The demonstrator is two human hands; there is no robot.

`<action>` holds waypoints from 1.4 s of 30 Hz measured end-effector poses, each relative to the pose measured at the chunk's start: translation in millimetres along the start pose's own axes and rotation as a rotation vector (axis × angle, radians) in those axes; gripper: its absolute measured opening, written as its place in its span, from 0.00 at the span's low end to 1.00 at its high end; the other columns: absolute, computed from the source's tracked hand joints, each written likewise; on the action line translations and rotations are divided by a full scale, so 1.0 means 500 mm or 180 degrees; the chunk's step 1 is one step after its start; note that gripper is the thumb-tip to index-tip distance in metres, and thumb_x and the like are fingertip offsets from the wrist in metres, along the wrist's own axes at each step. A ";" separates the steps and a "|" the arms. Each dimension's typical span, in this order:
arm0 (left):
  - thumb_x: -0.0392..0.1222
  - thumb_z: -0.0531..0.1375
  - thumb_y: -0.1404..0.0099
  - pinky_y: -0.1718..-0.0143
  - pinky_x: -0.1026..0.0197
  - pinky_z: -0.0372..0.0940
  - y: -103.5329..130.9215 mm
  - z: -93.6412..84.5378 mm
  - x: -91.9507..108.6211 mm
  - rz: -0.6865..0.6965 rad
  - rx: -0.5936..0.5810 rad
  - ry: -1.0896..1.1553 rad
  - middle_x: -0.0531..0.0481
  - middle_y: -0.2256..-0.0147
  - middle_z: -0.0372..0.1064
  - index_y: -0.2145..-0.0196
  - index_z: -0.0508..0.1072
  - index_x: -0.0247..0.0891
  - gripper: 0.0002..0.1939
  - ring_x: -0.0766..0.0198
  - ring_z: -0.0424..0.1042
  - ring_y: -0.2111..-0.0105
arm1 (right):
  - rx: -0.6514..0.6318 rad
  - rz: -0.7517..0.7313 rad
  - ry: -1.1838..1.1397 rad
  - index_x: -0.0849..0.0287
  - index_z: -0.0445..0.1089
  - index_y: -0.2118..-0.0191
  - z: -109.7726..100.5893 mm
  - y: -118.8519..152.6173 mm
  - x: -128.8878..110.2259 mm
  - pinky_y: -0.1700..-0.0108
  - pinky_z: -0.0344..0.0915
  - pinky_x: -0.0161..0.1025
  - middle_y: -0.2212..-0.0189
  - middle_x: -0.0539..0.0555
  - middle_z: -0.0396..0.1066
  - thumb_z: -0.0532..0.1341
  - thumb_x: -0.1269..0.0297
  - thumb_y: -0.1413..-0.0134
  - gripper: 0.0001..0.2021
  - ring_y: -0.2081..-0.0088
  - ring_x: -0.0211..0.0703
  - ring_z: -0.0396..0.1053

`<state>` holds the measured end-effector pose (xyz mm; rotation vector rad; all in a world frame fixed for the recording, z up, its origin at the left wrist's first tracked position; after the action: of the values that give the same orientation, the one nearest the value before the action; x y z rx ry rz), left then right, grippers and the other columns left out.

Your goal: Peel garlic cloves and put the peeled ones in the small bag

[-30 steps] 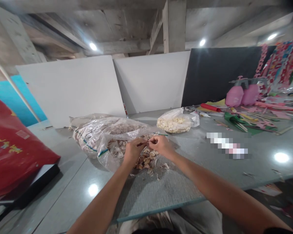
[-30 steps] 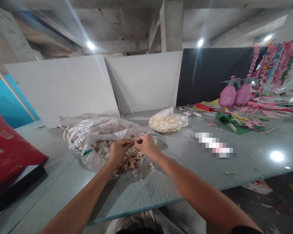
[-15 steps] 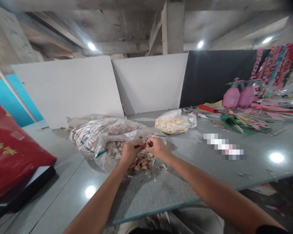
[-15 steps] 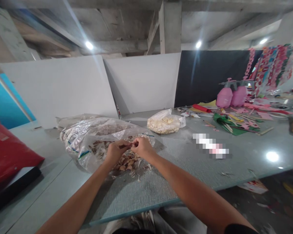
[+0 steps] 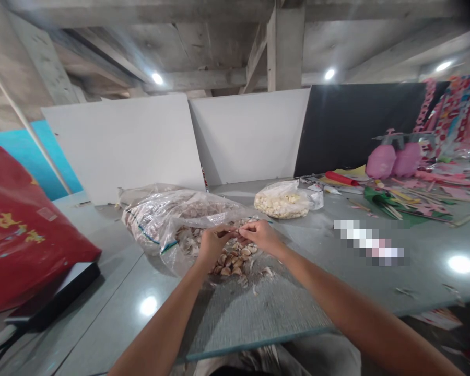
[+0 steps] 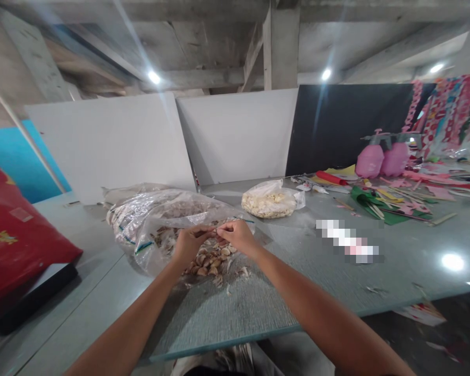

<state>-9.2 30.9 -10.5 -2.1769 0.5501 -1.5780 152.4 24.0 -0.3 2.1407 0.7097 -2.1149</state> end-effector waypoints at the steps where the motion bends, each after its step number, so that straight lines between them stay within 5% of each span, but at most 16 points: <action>1: 0.43 0.62 0.49 0.63 0.60 0.66 0.000 0.000 -0.002 0.0037 -0.0014 -0.0023 0.48 0.71 0.75 0.69 0.77 0.37 0.10 0.60 0.73 0.68 | 0.0001 0.0016 -0.0004 0.61 0.73 0.71 -0.001 0.000 0.001 0.65 0.70 0.39 0.76 0.51 0.72 0.62 0.56 0.57 0.12 0.73 0.39 0.71; 9: 0.41 0.61 0.47 0.63 0.62 0.66 -0.002 -0.003 -0.008 0.0182 -0.0163 -0.0223 0.49 0.69 0.75 0.69 0.77 0.37 0.08 0.61 0.73 0.68 | -0.0035 0.0002 0.0149 0.63 0.72 0.73 -0.003 -0.008 0.012 0.66 0.70 0.40 0.78 0.52 0.71 0.62 0.57 0.58 0.12 0.74 0.40 0.71; 18: 0.40 0.62 0.48 0.65 0.63 0.65 -0.004 -0.002 -0.012 0.0242 -0.0249 -0.0194 0.47 0.70 0.75 0.71 0.77 0.34 0.07 0.62 0.72 0.68 | 0.0545 -0.0588 0.2031 0.64 0.71 0.75 0.008 -0.004 0.003 0.75 0.57 0.30 0.80 0.51 0.70 0.57 0.70 0.59 0.06 0.77 0.35 0.65; 26: 0.40 0.62 0.48 0.64 0.63 0.65 -0.004 0.001 -0.006 0.0261 -0.0388 -0.0205 0.47 0.70 0.75 0.70 0.77 0.35 0.08 0.62 0.72 0.68 | 0.0778 -0.0608 0.2323 0.63 0.69 0.75 0.009 -0.017 0.027 0.76 0.54 0.29 0.80 0.50 0.68 0.58 0.70 0.63 0.04 0.78 0.33 0.61; 30: 0.39 0.62 0.48 0.63 0.62 0.66 -0.008 0.012 -0.013 0.0106 -0.0407 0.0004 0.47 0.69 0.75 0.68 0.77 0.35 0.09 0.60 0.73 0.67 | 0.0714 -0.0528 0.2130 0.62 0.68 0.75 0.000 -0.008 0.018 0.77 0.53 0.28 0.82 0.48 0.66 0.58 0.69 0.60 0.04 0.79 0.33 0.61; 36: 0.41 0.62 0.49 0.63 0.60 0.67 -0.013 0.019 -0.020 -0.0217 -0.0205 0.0479 0.47 0.68 0.75 0.64 0.76 0.34 0.14 0.60 0.73 0.68 | 0.0367 -0.0497 0.0912 0.61 0.68 0.70 -0.007 -0.006 0.025 0.71 0.64 0.31 0.78 0.50 0.69 0.54 0.61 0.49 0.10 0.75 0.35 0.67; 42: 0.43 0.66 0.55 0.68 0.61 0.68 -0.013 0.020 -0.007 -0.0457 -0.0211 0.0750 0.48 0.74 0.74 0.68 0.76 0.32 0.16 0.63 0.72 0.75 | 0.0241 -0.0377 0.0230 0.62 0.68 0.70 -0.009 -0.016 0.034 0.73 0.67 0.33 0.78 0.49 0.68 0.59 0.56 0.53 0.12 0.78 0.34 0.67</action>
<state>0.0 39.4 -12.8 -2.1330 0.5322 -1.9348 153.2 37.7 -14.2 2.2789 0.7944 -2.1645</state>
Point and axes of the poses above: each hand's wrist, its own y-axis away from the middle knuckle, its own z-axis out of the palm, x = y × z, the point moved 1 cm from there along -y, towards the middle knuckle
